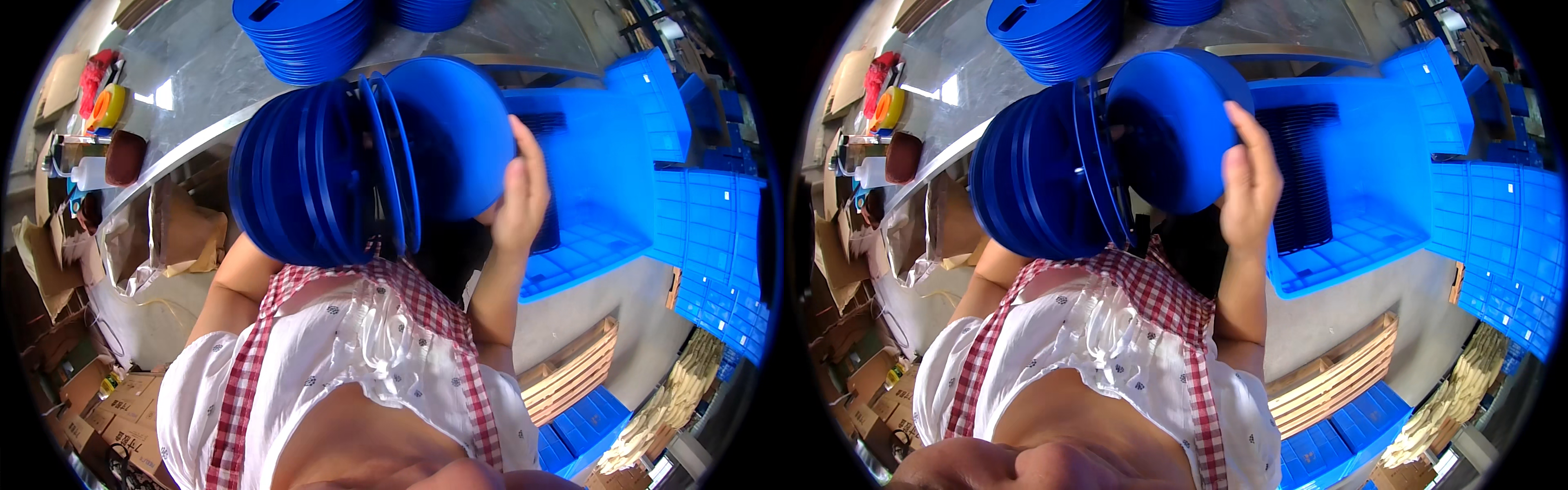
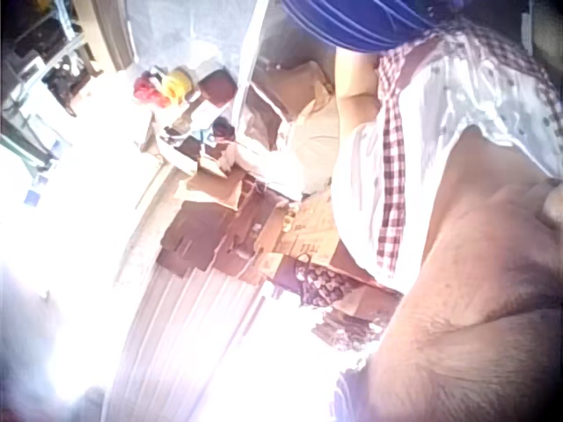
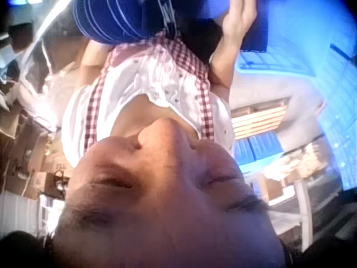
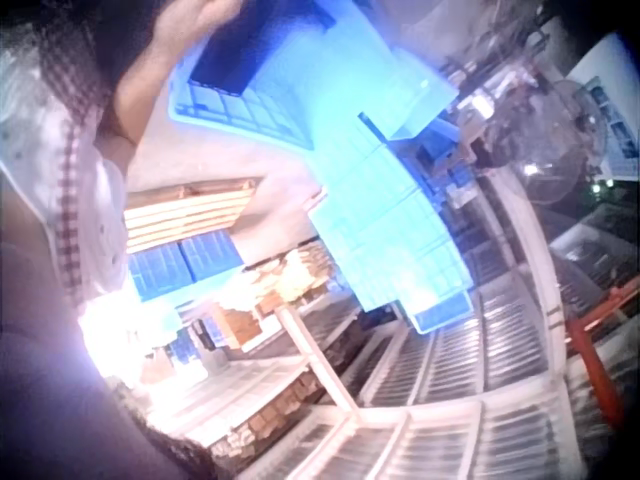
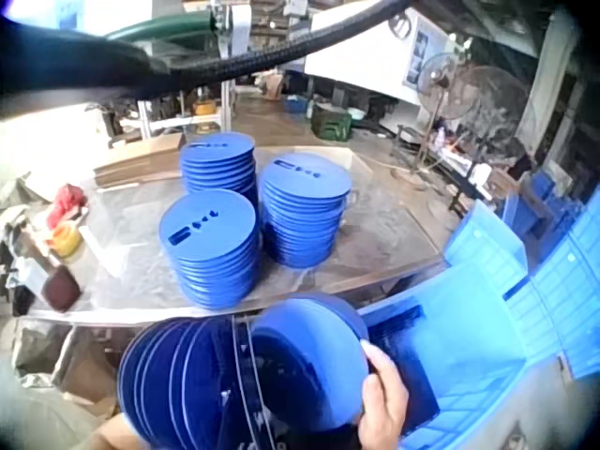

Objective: The person picks up stacks of blue plastic lids from a table, separates them into smaller groups, and places them into a blue plastic crate. The person repeats this process, handling the lids by hand and organizing them into the crate.

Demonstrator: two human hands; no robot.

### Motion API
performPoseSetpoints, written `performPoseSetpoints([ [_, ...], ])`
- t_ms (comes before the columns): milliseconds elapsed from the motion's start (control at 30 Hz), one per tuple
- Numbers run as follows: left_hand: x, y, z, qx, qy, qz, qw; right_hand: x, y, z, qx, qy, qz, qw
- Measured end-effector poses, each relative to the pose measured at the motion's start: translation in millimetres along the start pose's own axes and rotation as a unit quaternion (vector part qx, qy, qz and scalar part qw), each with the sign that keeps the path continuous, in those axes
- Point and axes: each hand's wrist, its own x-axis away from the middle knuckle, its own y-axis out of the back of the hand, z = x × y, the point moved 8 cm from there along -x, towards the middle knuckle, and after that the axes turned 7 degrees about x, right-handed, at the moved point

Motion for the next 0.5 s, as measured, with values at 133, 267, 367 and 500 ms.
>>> performPoseSetpoints([
  [133, -7, -4, 4, 0.005, 0.008, 0.010, 1.000, -6, 13, -29, 0.021, -0.023, -0.037, 0.999],
  [267, -10, -4, 5, 0.002, 0.010, 0.011, 1.000, -8, 13, -31, 0.029, -0.032, -0.037, 0.998],
  [367, -9, -5, 6, 0.000, 0.010, 0.012, 1.000, -8, 12, -27, 0.015, -0.022, -0.022, 0.999],
  [500, -10, -1, 5, 0.002, 0.012, 0.014, 1.000, -9, 8, -16, 0.046, 0.000, 0.006, 0.999],
])
